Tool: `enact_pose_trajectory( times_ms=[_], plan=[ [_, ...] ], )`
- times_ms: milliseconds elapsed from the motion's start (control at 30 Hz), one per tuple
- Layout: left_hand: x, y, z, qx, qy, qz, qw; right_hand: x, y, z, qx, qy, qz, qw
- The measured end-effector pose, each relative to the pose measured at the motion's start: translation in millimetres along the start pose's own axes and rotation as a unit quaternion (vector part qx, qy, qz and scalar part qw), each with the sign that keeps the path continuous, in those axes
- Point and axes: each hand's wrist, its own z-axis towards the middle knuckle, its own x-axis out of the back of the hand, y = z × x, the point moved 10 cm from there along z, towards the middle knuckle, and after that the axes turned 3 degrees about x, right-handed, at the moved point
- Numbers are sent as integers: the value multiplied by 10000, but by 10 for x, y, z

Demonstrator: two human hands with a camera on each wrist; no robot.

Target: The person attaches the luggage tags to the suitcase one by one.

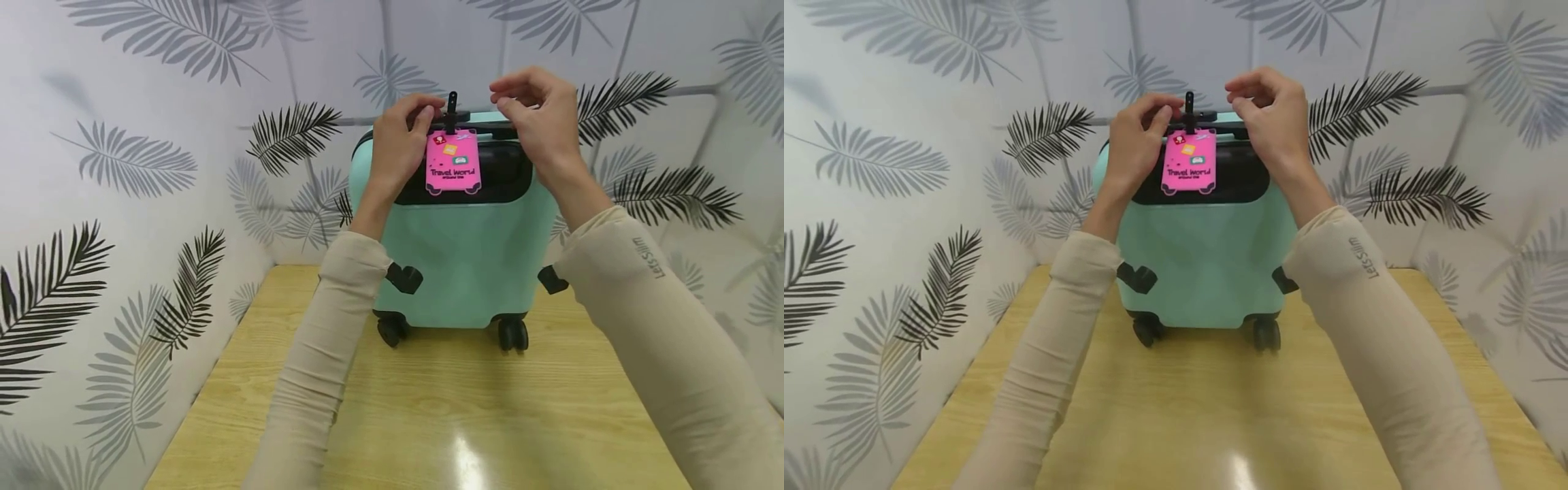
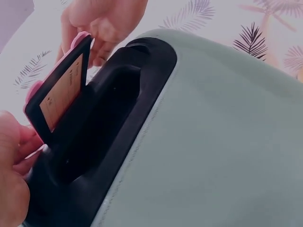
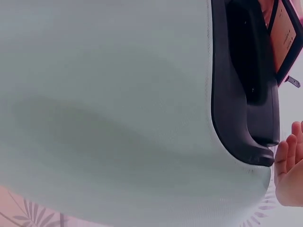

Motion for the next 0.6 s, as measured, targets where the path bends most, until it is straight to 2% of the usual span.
enact_pose_trajectory(
  times_ms=[100,200,300,433,600],
  plan=[
    [54,26,-30,-185,187,-146,9995,8,-24,-30,46,-169,-367,9992],
    [74,57,-57,-347,204,-28,9992,35,-23,-77,31,-455,-852,9953],
    [110,64,-119,-485,29,329,9983,71,-20,-147,101,-783,-1380,9873],
    [224,31,-244,-763,-334,796,9933,217,-3,-239,334,-1057,-1782,9777],
    [484,-159,-379,-855,-555,1425,9845,497,144,-384,377,-1335,-2128,9672]
  ],
)
